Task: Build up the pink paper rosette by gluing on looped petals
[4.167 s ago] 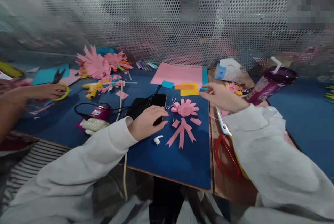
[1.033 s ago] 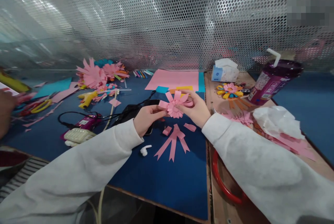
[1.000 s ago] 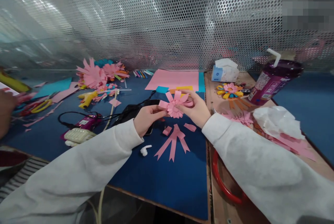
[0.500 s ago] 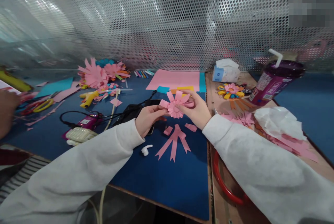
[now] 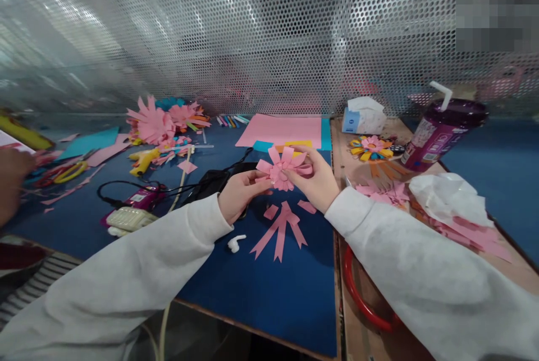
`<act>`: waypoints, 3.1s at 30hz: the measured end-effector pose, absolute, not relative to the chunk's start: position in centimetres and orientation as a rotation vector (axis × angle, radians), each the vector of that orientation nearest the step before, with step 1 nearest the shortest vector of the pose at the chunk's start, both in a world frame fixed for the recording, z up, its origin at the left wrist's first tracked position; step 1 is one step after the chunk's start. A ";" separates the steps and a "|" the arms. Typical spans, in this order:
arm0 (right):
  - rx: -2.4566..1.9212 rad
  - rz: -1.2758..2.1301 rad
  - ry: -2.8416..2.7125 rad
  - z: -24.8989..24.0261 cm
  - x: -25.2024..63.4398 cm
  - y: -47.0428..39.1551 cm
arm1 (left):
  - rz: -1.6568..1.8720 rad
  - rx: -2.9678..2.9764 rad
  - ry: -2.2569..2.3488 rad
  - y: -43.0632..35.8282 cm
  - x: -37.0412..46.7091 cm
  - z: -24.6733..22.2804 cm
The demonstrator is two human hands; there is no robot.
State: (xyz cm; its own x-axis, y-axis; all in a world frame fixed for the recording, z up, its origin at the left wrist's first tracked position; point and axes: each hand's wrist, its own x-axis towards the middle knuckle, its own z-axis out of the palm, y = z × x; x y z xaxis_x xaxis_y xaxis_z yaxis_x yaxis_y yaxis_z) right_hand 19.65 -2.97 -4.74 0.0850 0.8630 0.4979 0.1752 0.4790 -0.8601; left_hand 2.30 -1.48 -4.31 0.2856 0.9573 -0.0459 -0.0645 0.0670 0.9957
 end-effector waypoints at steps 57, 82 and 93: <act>-1.327 1.302 -1.623 -4.1 22.3 -2.3 | 0.529 2.728 0.971 -0.9 -0.3 -3.6; -1.467 -0.008 -2.336 -4.7 22.9 -9.7 | 0.645 2.955 0.886 -2.3 -0.2 -4.3; -1.384 -0.033 -2.225 -5.3 22.7 -9.5 | 0.542 3.100 0.969 -4.1 -0.1 -2.8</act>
State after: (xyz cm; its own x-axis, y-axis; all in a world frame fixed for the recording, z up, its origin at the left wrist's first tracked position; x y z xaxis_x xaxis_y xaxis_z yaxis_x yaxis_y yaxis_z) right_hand 22.68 -9.49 -5.31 -0.3466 0.8310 0.4350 0.8435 0.4790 -0.2430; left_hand -0.08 -4.08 -2.81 0.7740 0.5261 0.3523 0.5756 -0.8165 -0.0452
